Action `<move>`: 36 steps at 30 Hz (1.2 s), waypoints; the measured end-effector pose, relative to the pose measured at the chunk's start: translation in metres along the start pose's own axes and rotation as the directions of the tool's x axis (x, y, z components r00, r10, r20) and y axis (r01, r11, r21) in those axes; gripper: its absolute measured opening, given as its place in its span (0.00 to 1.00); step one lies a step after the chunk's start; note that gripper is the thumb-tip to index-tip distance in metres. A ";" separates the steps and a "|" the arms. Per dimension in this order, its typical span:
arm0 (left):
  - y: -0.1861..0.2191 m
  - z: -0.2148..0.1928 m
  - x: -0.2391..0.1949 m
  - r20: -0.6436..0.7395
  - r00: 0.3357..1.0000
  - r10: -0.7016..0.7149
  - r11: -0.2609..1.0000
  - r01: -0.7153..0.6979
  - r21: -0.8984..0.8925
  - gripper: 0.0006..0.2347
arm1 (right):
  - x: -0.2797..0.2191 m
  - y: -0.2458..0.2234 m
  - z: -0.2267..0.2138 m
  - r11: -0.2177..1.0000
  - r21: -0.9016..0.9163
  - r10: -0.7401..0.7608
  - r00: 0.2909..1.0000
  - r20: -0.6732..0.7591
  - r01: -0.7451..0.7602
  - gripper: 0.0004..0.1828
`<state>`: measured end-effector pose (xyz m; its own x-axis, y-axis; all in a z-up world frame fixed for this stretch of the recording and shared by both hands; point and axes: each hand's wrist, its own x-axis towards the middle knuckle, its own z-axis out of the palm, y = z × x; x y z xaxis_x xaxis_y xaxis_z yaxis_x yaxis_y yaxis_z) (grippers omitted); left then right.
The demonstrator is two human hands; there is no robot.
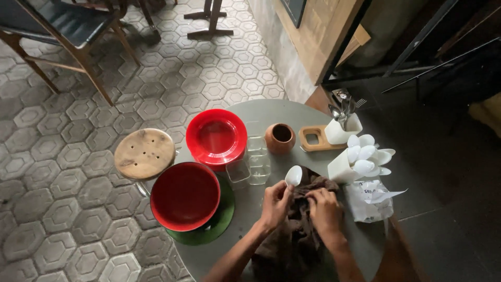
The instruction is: A person is wiping plastic spoons one by one with a brown cloth and organizing them into a white container on a table.
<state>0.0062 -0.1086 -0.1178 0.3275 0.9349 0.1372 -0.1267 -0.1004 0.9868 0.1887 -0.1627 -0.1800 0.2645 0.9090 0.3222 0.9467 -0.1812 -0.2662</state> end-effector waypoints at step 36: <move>-0.075 0.007 -0.012 -0.140 0.987 0.078 0.981 -0.051 0.185 0.05 | 0.039 -0.029 0.055 0.171 0.985 -0.045 0.998 -0.033 0.040 0.25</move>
<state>0.0187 -0.1147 -0.1931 0.1820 0.9626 0.2006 0.0323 -0.2097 0.9772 0.1617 -0.1011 -0.2094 0.2277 0.9033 0.3636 -0.0086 0.3753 -0.9269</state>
